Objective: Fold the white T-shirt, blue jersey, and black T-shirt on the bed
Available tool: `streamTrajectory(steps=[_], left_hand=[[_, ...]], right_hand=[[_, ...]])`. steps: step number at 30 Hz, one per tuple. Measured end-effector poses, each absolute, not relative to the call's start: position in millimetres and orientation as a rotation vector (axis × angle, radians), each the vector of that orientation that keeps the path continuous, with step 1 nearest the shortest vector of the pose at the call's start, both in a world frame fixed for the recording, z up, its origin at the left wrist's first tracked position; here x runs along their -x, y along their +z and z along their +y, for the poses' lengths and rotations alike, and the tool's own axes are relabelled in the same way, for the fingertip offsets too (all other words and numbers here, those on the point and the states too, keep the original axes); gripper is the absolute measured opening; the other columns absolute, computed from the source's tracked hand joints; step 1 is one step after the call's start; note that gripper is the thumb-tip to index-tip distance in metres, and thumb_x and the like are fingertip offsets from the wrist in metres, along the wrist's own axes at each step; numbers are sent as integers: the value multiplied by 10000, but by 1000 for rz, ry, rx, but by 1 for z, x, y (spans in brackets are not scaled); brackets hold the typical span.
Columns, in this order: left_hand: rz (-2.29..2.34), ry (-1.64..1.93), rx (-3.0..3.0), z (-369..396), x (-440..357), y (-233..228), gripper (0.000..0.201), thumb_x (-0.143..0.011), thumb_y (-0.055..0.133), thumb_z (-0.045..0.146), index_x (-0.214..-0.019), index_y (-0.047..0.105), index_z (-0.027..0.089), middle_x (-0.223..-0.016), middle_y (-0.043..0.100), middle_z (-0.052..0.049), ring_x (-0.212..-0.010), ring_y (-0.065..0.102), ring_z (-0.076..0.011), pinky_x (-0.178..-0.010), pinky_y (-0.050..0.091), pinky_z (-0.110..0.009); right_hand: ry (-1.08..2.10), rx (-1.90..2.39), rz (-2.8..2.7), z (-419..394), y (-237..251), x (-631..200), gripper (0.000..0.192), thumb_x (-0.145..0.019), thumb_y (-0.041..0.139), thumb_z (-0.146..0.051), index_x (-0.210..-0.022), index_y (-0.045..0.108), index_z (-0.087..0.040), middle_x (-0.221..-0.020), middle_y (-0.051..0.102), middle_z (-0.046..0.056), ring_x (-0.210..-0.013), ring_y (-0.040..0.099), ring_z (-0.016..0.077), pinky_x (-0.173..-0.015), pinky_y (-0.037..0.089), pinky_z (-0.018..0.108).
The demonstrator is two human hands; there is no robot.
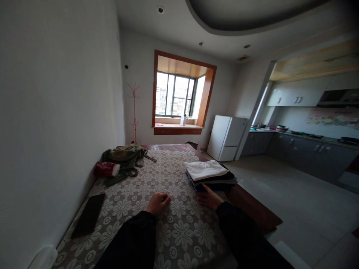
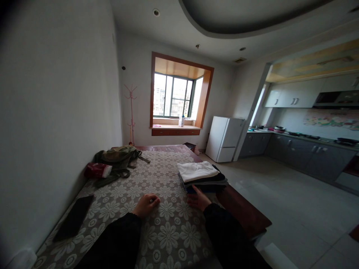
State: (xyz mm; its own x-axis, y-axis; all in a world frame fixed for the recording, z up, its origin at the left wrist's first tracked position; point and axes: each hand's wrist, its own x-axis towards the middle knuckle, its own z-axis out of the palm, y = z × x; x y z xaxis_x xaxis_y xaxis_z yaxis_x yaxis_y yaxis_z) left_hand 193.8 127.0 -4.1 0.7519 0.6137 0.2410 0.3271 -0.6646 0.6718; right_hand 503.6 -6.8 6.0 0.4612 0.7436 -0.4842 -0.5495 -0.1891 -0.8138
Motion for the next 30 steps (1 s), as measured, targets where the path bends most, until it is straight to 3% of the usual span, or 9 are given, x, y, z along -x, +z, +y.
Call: streamTrajectory(steps=[5, 8, 12, 24, 30], left_hand=[[700, 609, -2341, 127, -194, -4, 340, -913, 505, 449, -862, 758, 228, -925, 763, -41, -888, 659, -194, -791, 451, -264], [697, 607, -2344, 127, -194, -4, 352, -921, 493, 453, -857, 755, 227, -912, 761, -41, -883, 655, -195, -785, 445, -266], [697, 602, -2339, 127, -193, -5, 350, -921, 498, 456, -861, 757, 229, -909, 760, -41, -878, 655, -196, -770, 442, -268], [703, 611, -2317, 127, -194, -6, 340, -918, 513, 457, -862, 761, 231, -909, 763, -45, -879, 658, -200, -769, 445, -272], [699, 611, -2316, 128, -194, -7, 350, -922, 501, 461, -871, 763, 234, -920, 763, -48, -898, 658, -205, -782, 445, -279]], right_hand=[[1303, 1230, -217, -12, 8, -508, 443, -897, 719, -436, -1240, 551, -211, -1113, 697, 150, -891, 743, 306, -697, 634, 432], [1244, 1072, -116, -8, 3, -507, 314, -913, 689, -390, -1145, 583, -206, -1052, 693, 108, -949, 721, 278, -808, 624, 443], [1120, 980, -50, -4, -3, -506, 79, -946, 607, -312, -948, 595, -234, -901, 673, 24, -859, 697, 192, -809, 620, 333], [1039, 914, 48, 8, 0, -514, 324, -950, 597, -562, -918, 606, -240, -841, 664, 28, -826, 704, 198, -760, 637, 334], [1011, 972, -58, 23, 14, -515, 356, -890, 700, -530, -1047, 672, -212, -1003, 747, 75, -961, 719, 249, -829, 629, 369]])
